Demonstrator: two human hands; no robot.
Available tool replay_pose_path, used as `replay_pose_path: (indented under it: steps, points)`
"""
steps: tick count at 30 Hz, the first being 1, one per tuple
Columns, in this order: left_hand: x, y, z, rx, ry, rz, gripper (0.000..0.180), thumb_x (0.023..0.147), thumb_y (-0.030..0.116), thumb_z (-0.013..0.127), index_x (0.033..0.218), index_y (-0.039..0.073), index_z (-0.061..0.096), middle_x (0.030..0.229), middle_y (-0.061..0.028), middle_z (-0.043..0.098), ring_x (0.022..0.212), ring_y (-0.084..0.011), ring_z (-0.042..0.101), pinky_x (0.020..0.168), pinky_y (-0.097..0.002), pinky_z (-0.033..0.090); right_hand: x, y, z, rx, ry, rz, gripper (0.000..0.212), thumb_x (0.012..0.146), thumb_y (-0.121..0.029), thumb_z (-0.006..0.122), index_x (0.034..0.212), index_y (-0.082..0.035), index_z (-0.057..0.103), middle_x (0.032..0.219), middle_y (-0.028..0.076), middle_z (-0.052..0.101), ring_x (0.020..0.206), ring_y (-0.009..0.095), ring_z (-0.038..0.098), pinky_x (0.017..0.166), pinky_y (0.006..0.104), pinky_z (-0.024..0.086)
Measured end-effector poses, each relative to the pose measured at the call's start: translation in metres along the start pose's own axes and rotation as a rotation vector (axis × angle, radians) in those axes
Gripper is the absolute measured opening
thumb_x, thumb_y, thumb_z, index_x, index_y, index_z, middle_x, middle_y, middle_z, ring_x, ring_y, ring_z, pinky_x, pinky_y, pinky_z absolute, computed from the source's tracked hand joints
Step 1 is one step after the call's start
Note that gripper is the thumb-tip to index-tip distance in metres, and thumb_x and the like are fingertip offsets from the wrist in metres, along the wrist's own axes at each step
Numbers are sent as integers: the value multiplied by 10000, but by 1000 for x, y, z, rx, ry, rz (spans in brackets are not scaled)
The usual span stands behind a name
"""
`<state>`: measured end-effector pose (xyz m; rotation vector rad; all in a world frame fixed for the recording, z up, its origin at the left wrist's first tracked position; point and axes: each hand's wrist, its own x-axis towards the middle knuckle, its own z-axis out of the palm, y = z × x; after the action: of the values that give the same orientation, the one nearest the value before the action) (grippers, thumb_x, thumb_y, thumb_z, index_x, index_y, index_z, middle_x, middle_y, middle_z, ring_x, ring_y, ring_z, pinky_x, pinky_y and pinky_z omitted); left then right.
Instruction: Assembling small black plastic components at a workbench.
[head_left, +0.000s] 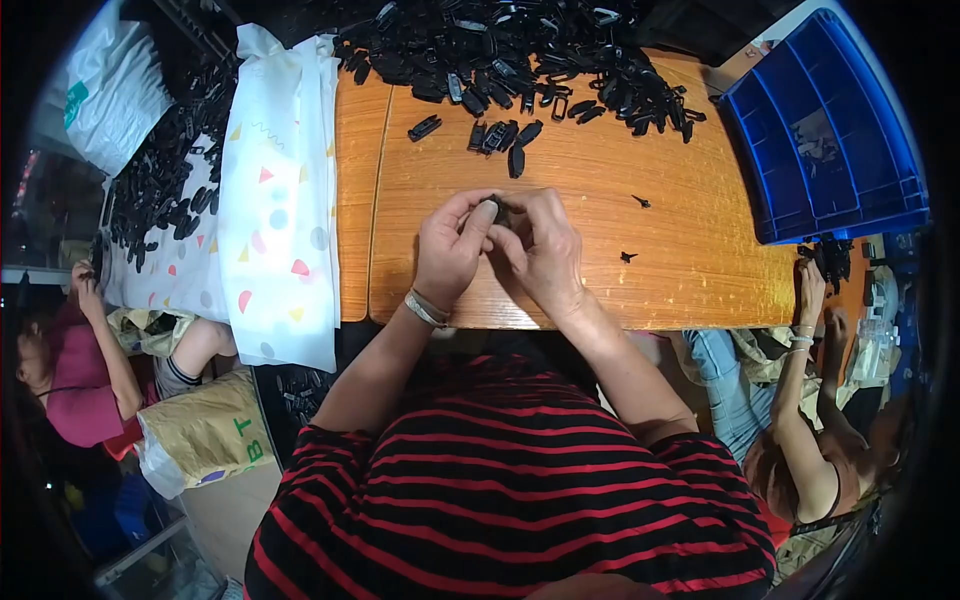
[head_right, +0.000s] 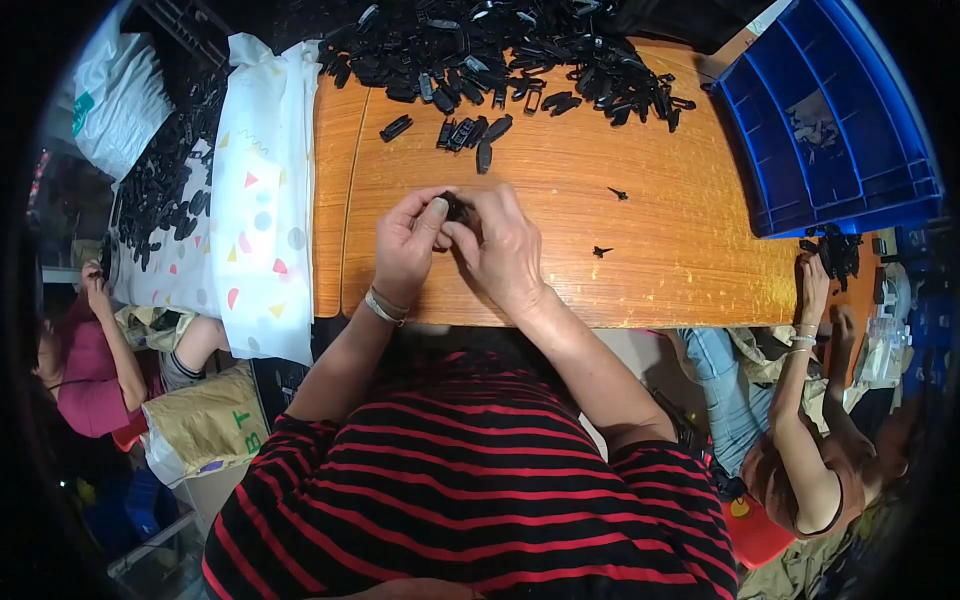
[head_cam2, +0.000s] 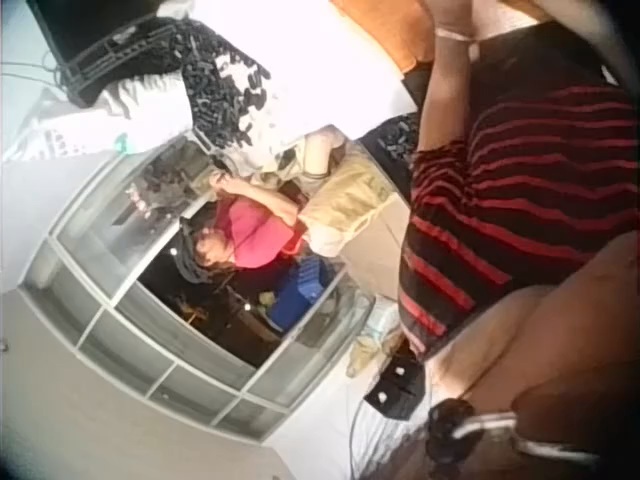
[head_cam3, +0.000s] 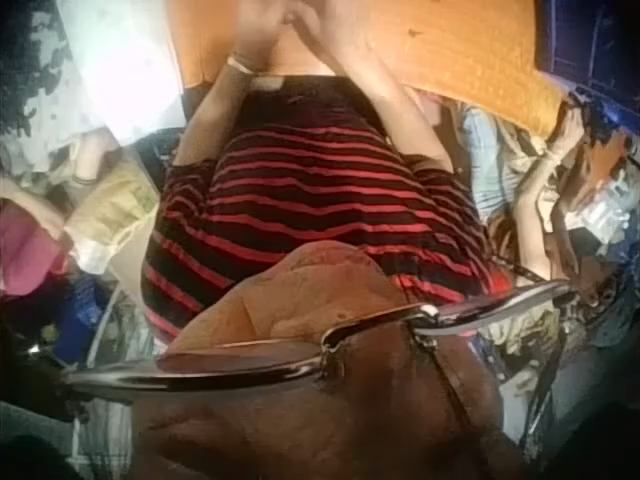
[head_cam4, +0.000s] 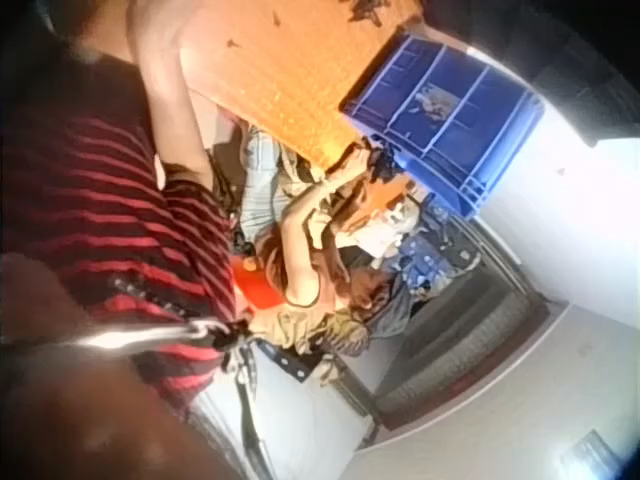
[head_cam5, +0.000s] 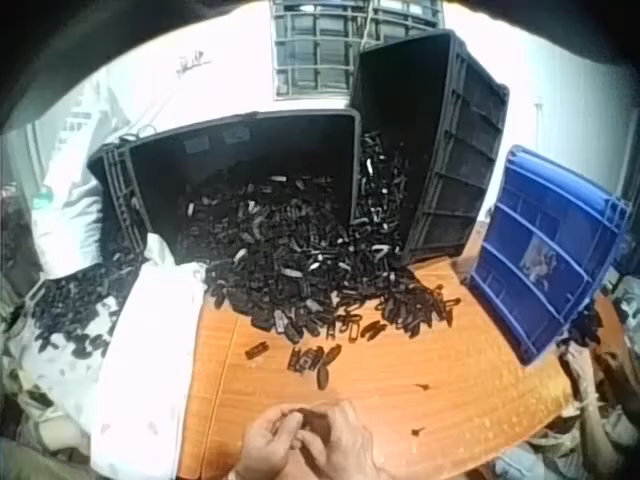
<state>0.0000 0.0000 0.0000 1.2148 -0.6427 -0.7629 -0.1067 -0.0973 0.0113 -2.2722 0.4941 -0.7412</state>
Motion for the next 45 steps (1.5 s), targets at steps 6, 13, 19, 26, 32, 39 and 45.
replay_pose_path:
  steps: [6, 13, 19, 26, 32, 39, 45]
  points:
    - [2, 5, 11, -34, -36, 17, 161, 985, 147, 505, 916, 20, 576, 787, 5, 568, 712, -56, 513, 653, -204, 448, -8, 0, 13, 132, 71, 0, 364, 817, -105, 713, 1109, -17, 513, 859, 128, 596, 745, 212, 622, 644, 302, 502]
    - [23, 3, -4, -92, -124, -92, 223, 999, 200, 497, 899, 17, 576, 745, -5, 558, 680, -71, 521, 636, -212, 448, 15, 28, -5, 428, -223, 222, 364, 825, -150, 734, 1112, -18, 552, 844, 33, 599, 718, 100, 553, 654, 274, 483]
    - [83, 20, -18, 782, -4, 148, 282, 907, 269, 642, 996, 19, 549, 762, -44, 574, 677, -133, 540, 648, -276, 466, 84, 101, -62, -441, 27, 64, 203, 838, -99, 681, 1026, -29, 650, 928, 133, 623, 778, 277, 646, 687, 367, 519]
    - [111, 20, -2, 1352, 29, 285, 267, 808, 231, 716, 975, 32, 658, 887, -131, 618, 812, -329, 632, 678, -405, 506, 129, 130, -71, -718, -63, 41, 229, 771, -102, 711, 955, -15, 607, 1020, 184, 587, 809, 387, 624, 712, 450, 513]
    - [106, 11, -5, 1401, 30, 360, 223, 810, 179, 703, 959, 18, 668, 891, -139, 615, 795, -320, 634, 670, -393, 512, 114, 114, -69, -516, -146, 71, 197, 760, -64, 712, 911, 10, 609, 931, 218, 655, 825, 366, 652, 703, 426, 531]
    - [87, -6, -20, 486, 6, 169, 200, 886, 151, 654, 1026, 10, 631, 807, -36, 642, 620, -104, 564, 544, -236, 462, 78, 54, -49, -115, -82, 247, 191, 800, -120, 730, 871, 7, 607, 758, 140, 640, 668, 239, 616, 638, 338, 488]
    - [43, 31, 7, 24, 10, -101, 203, 926, 142, 616, 1075, 5, 626, 805, 33, 575, 645, -14, 470, 561, -161, 383, 57, 11, -28, -120, 122, -107, 162, 826, -28, 676, 964, 19, 604, 874, 149, 637, 712, 250, 655, 613, 335, 529]
